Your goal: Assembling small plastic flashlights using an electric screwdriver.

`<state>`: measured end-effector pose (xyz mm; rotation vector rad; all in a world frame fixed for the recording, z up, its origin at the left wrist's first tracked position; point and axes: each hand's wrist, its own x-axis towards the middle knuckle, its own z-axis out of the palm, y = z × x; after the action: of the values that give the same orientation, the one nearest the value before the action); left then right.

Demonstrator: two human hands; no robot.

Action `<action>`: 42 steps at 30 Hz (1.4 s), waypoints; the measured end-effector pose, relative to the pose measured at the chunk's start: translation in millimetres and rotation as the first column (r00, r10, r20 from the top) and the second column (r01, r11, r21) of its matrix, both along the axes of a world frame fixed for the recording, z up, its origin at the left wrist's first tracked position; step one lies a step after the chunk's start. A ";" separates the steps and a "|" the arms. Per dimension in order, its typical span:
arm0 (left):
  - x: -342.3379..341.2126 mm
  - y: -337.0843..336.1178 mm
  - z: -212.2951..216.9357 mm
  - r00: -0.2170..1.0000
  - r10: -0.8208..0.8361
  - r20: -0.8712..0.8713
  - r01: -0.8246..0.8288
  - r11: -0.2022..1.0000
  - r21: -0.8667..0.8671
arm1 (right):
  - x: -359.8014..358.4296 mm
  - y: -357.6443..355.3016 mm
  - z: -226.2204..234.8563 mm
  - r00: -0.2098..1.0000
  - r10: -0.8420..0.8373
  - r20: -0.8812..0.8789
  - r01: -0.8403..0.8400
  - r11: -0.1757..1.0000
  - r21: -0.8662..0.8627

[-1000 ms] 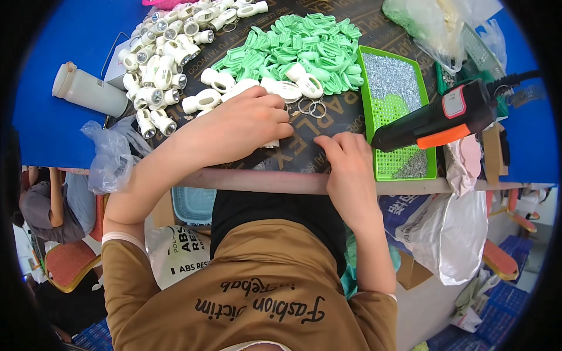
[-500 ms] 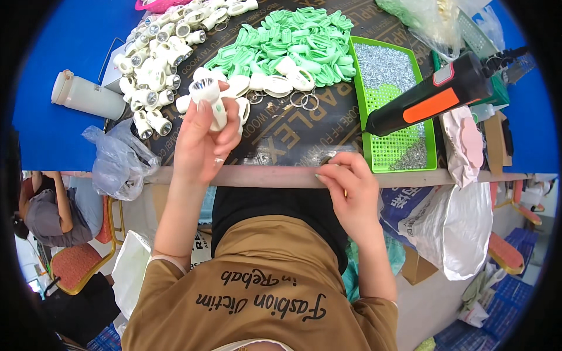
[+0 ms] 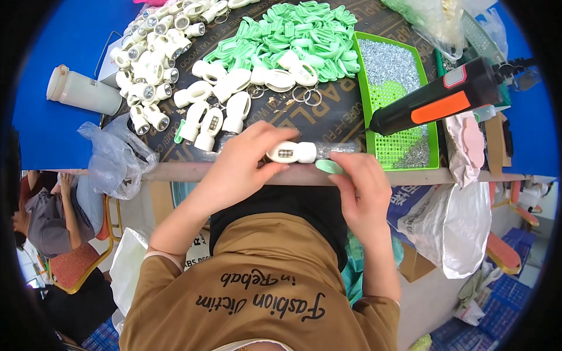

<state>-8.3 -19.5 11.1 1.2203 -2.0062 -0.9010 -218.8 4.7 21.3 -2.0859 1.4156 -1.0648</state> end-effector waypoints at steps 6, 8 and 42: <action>0.8 5.5 -8.7 0.975 0.107 -0.196 -0.087 0.990 0.108 | 24.2 -28.5 7.1 0.960 0.260 -0.104 -0.278 0.932 -0.234; 0.6 6.1 -9.0 0.971 0.124 -0.205 -0.103 0.988 0.111 | 27.1 -31.8 2.6 0.945 0.296 -0.141 -0.323 0.912 -0.252; 15.1 -1.2 -5.4 0.988 -0.057 -0.147 0.070 0.994 0.089 | 29.9 -34.6 -12.8 0.924 0.375 0.077 -0.380 0.923 0.060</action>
<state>6.8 -20.7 5.7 1.1131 -1.9152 -1.0948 -188.8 -30.0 8.5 -2.1340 0.9496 -0.8963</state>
